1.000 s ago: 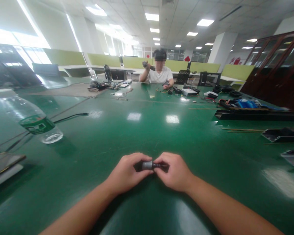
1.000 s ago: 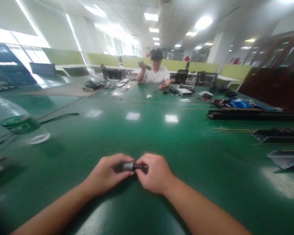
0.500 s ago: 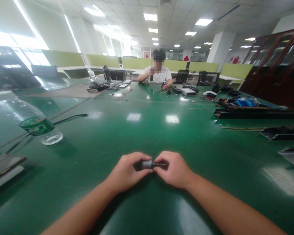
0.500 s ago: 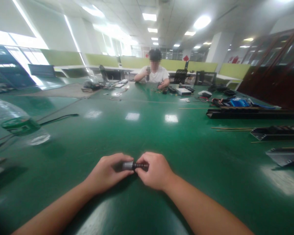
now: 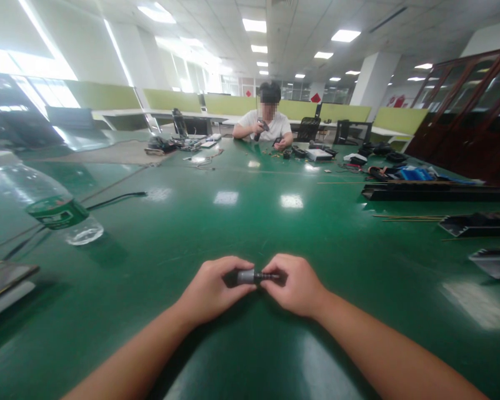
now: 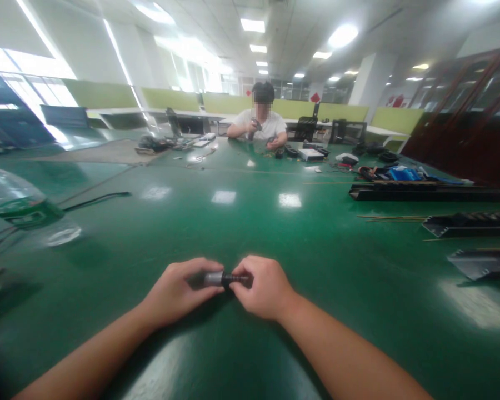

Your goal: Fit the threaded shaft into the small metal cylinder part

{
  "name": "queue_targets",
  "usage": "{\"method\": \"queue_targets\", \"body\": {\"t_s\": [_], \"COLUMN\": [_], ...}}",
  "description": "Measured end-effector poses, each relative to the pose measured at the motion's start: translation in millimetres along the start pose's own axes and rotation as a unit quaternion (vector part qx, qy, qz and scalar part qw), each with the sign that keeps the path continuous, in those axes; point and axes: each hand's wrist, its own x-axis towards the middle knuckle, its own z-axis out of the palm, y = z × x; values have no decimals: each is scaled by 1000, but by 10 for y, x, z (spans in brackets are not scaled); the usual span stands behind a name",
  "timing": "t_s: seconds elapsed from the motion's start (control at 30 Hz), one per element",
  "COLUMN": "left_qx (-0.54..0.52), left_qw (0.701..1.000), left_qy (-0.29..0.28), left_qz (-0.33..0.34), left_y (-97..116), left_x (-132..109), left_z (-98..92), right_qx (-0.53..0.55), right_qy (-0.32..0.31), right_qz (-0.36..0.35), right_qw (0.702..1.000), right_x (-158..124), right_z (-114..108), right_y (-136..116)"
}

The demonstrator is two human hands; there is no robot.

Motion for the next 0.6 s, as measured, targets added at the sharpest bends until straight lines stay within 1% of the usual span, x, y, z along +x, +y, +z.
{"method": "queue_targets", "body": {"t_s": [0.13,0.33,0.6], "left_qx": [2,8,11], "left_qw": [1000,1000,1000], "left_qy": [0,1,5], "left_qz": [-10,-7,-14], "left_y": [-9,-15,-49], "left_x": [1,5,13], "left_z": [-7,-15,-20], "right_qx": [-11,-26,-19], "right_qy": [7,15,37], "right_qz": [-3,1,15], "right_qw": [1000,1000,999], "right_x": [1,5,13], "right_z": [4,6,16], "right_y": [-6,-2,4]}}
